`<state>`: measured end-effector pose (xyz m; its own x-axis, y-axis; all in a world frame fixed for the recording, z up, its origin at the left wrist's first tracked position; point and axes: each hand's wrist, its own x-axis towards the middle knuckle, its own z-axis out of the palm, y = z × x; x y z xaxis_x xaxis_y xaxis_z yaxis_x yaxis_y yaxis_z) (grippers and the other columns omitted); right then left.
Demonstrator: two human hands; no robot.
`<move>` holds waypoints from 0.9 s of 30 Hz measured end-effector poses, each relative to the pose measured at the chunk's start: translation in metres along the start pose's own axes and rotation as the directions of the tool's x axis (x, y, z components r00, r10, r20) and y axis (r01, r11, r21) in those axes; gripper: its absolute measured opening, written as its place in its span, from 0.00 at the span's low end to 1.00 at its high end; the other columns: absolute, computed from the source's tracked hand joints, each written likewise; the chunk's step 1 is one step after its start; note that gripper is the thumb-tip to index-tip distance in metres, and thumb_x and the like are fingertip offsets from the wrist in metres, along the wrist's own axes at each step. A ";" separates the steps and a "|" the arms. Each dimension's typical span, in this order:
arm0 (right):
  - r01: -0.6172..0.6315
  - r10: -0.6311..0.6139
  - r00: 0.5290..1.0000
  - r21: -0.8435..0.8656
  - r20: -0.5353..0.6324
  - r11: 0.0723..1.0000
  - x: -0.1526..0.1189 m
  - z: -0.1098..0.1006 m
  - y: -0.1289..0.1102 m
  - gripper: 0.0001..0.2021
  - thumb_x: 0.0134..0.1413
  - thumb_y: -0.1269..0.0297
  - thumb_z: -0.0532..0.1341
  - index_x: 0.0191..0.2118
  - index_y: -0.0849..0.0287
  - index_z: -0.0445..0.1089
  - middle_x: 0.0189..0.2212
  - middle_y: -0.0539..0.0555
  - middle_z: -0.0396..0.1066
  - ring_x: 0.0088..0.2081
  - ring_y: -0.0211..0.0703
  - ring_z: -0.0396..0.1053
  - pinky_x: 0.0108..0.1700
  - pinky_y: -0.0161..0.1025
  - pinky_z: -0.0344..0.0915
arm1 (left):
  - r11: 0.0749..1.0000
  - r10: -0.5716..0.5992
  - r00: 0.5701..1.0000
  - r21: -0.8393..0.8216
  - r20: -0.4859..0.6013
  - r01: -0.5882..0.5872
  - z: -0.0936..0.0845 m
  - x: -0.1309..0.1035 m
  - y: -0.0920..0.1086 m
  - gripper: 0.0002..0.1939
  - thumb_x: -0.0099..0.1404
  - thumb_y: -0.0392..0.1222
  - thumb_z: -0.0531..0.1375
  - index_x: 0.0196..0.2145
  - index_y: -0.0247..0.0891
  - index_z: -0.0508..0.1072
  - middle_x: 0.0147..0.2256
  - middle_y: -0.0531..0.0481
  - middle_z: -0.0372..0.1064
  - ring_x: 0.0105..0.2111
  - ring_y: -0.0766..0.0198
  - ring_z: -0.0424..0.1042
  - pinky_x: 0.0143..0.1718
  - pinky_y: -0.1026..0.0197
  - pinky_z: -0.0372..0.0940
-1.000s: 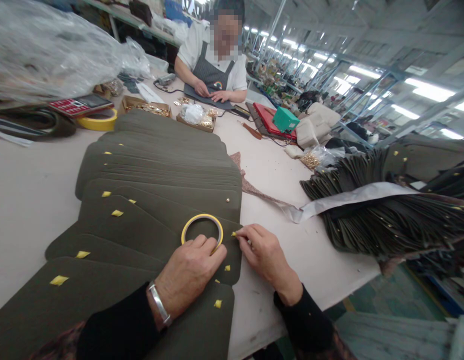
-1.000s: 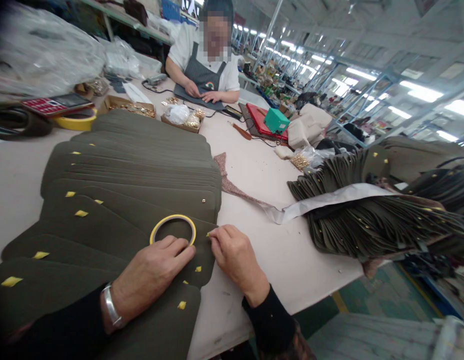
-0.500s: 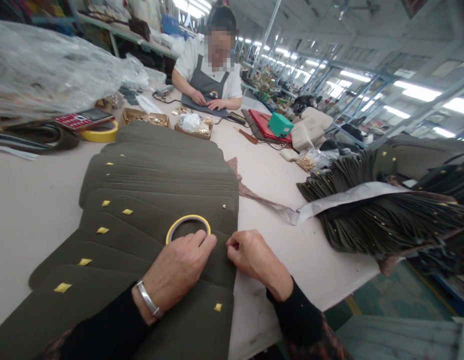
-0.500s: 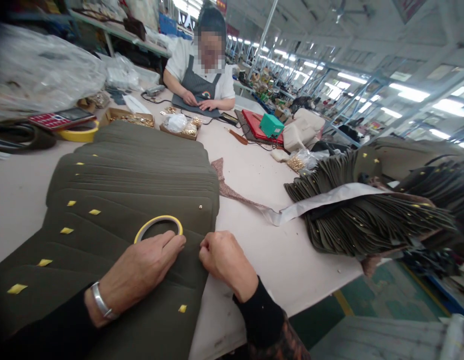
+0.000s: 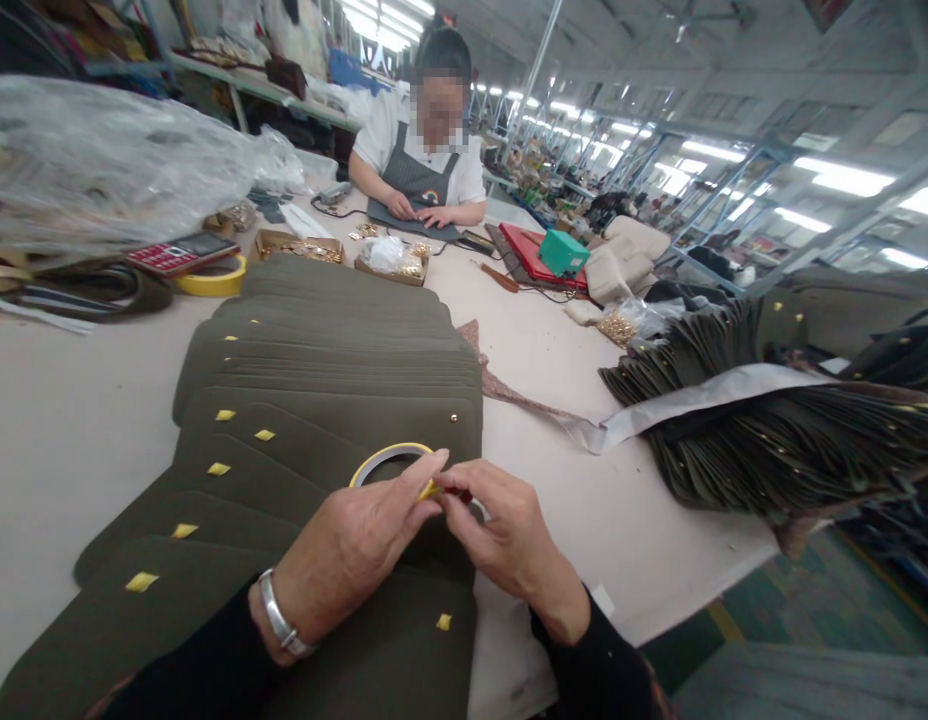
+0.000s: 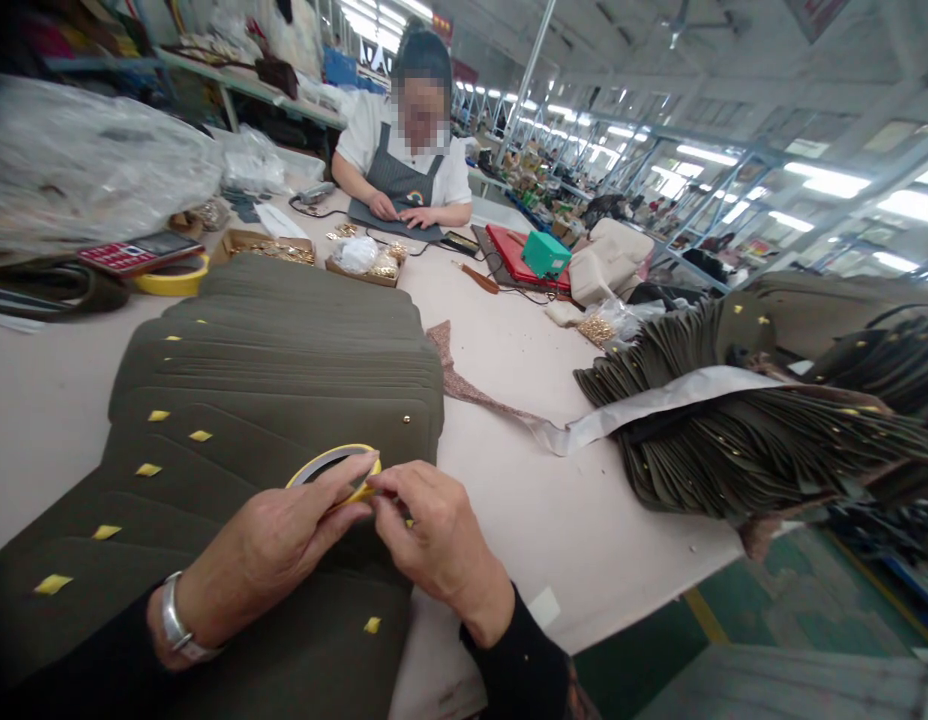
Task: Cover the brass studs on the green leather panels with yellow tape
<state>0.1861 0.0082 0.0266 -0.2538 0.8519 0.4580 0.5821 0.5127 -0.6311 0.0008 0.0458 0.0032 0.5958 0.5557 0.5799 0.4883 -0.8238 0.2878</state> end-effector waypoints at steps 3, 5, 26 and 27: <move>0.062 -0.063 0.998 -0.083 -0.004 0.995 0.000 0.004 0.002 0.08 0.58 0.76 0.56 0.38 0.60 0.70 0.30 0.54 0.72 0.32 0.41 0.69 0.36 0.37 0.65 | 1.000 0.005 1.000 -0.008 0.006 -0.005 0.000 -0.001 0.001 0.20 0.73 0.44 0.49 0.58 0.32 0.58 0.45 0.44 0.75 0.40 0.64 0.77 0.41 0.66 0.69; 0.096 -0.099 0.995 -0.136 -0.020 0.986 0.000 0.006 0.003 0.07 0.57 0.76 0.55 0.36 0.59 0.69 0.29 0.53 0.72 0.31 0.41 0.68 0.35 0.37 0.65 | 0.999 0.002 0.999 -0.044 0.033 0.000 -0.001 -0.001 0.001 0.16 0.73 0.42 0.49 0.55 0.34 0.61 0.44 0.46 0.75 0.39 0.64 0.76 0.39 0.66 0.69; -0.666 0.689 0.720 0.368 0.087 0.649 -0.001 0.008 0.040 0.12 0.50 0.57 0.63 0.32 0.63 0.74 0.21 0.51 0.72 0.21 0.37 0.69 0.24 0.32 0.67 | 0.971 -0.158 0.958 0.214 0.239 0.107 -0.004 0.000 0.013 0.06 0.66 0.31 0.56 0.33 0.40 0.67 0.29 0.52 0.66 0.28 0.60 0.66 0.27 0.60 0.60; -0.666 0.674 0.732 0.315 0.102 0.676 -0.002 0.005 0.042 0.12 0.52 0.58 0.63 0.32 0.63 0.75 0.21 0.51 0.72 0.22 0.37 0.69 0.25 0.32 0.67 | 0.964 -0.190 0.936 0.237 0.297 0.120 -0.004 0.000 0.012 0.06 0.65 0.30 0.56 0.33 0.40 0.68 0.30 0.52 0.67 0.30 0.59 0.67 0.28 0.59 0.61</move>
<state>0.2070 0.0284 -0.0044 0.1281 0.9797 -0.1539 0.3193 -0.1876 -0.9289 0.0044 0.0358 0.0093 0.6544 0.7094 0.2616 0.6935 -0.7010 0.1660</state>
